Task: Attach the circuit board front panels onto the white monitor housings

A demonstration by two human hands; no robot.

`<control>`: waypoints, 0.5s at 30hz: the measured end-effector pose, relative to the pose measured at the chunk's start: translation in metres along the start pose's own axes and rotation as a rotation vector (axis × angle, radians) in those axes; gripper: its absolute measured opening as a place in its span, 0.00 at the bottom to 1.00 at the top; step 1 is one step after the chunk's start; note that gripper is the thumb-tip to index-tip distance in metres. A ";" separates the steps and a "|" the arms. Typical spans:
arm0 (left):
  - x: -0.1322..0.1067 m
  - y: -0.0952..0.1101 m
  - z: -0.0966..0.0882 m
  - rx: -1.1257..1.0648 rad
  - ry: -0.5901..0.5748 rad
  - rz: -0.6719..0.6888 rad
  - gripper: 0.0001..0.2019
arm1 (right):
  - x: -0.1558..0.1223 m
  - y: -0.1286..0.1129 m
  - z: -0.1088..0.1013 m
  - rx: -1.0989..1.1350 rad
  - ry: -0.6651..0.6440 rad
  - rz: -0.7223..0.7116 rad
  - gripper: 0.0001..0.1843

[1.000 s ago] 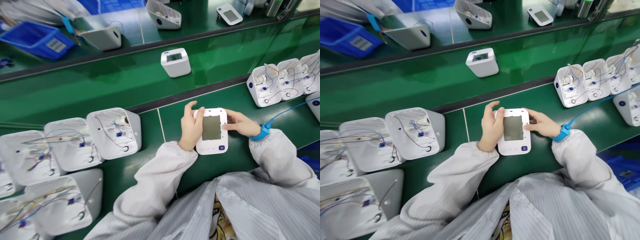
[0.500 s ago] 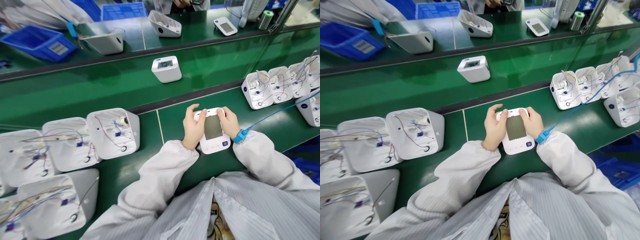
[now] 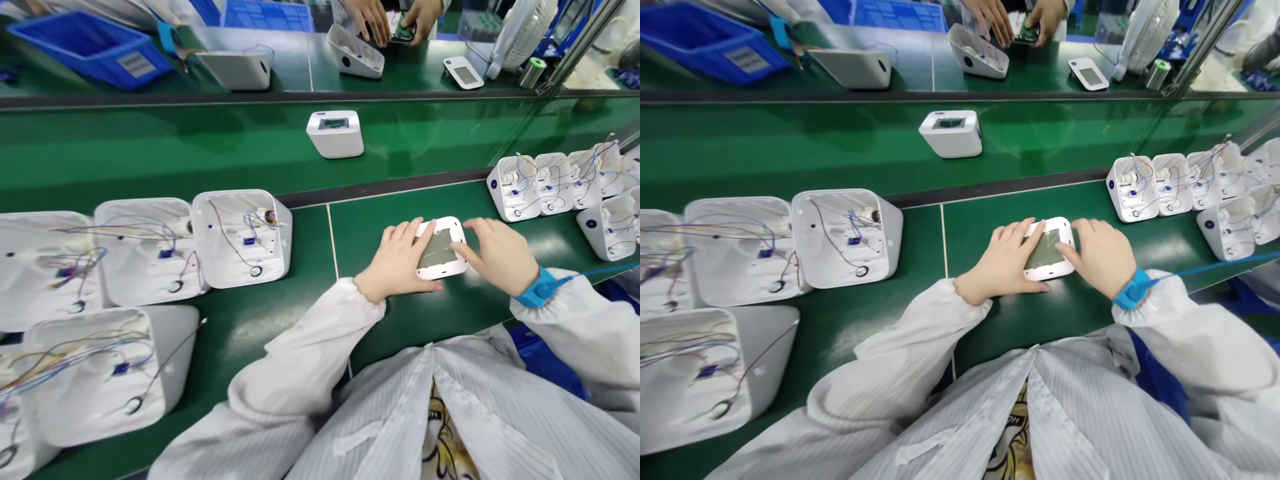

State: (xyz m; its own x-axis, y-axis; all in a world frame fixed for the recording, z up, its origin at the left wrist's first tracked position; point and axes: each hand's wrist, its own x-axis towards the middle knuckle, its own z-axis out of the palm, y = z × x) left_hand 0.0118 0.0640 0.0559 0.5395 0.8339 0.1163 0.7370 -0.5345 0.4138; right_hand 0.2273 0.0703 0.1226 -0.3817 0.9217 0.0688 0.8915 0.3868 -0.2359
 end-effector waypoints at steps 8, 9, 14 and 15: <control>0.010 -0.017 -0.002 -0.022 -0.051 0.076 0.58 | 0.059 -0.026 0.024 -0.008 -0.264 -0.727 0.44; 0.008 -0.016 0.000 -0.026 -0.036 0.078 0.58 | 0.060 -0.026 0.028 -0.016 -0.282 -0.742 0.45; 0.003 -0.018 0.008 -0.076 0.038 0.121 0.56 | 0.056 -0.024 0.034 -0.019 -0.306 -0.738 0.46; 0.003 -0.019 0.009 -0.090 0.043 0.128 0.55 | 0.055 -0.024 0.033 -0.019 -0.309 -0.722 0.46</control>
State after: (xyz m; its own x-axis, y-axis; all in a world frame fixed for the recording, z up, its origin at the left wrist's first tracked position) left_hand 0.0029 0.0755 0.0404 0.6073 0.7658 0.2113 0.6225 -0.6240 0.4723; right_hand 0.1767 0.1112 0.1003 -0.9162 0.3937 -0.0748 0.4002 0.8900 -0.2183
